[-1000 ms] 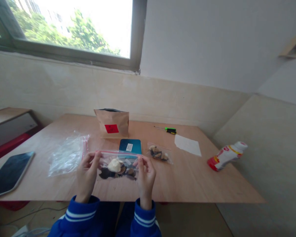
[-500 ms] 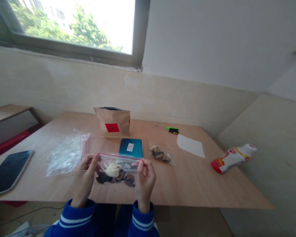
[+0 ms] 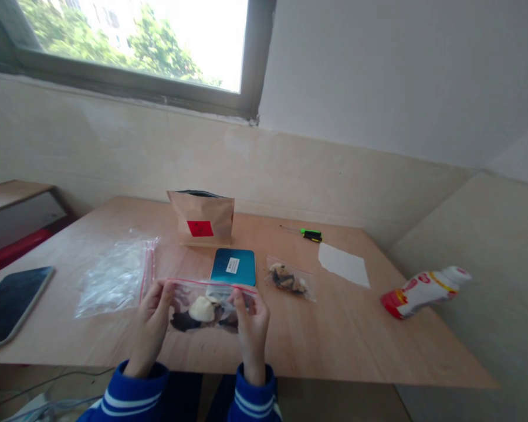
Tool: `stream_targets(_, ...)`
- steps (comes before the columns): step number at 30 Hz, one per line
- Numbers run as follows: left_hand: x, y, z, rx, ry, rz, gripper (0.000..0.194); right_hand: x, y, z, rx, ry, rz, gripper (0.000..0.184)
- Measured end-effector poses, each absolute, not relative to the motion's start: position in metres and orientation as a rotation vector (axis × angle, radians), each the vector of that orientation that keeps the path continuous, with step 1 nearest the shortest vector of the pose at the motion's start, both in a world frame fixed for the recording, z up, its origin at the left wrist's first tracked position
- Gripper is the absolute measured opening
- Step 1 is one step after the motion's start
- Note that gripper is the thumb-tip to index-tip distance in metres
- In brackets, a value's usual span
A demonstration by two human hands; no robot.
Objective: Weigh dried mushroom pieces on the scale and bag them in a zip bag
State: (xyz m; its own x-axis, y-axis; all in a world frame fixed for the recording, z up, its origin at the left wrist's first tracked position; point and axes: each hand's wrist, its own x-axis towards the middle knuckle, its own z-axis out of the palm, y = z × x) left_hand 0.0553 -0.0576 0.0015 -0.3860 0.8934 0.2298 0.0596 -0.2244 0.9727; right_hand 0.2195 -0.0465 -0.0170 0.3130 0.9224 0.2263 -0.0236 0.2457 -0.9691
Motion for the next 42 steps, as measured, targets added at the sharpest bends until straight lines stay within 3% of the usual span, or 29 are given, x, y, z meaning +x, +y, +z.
stream_targets(11,0.053,-0.054,-0.004,1.149,1.254,1.619,0.023,0.23,-0.043,-0.015,-1.2,-1.09,0.931,0.035)
stream_targets(24,0.048,-0.058,-0.001,1.078,1.326,1.7,0.023,0.223,-0.051,-0.005,-1.16,-1.19,0.803,0.025)
stream_targets(35,0.05,-0.058,0.001,1.101,1.216,1.6,0.023,0.217,-0.049,-0.013,-0.976,-1.173,1.076,0.021)
stream_targets(42,0.058,-0.057,0.009,1.212,1.189,1.587,0.022,0.216,-0.053,-0.007,-1.032,-1.102,1.026,0.018)
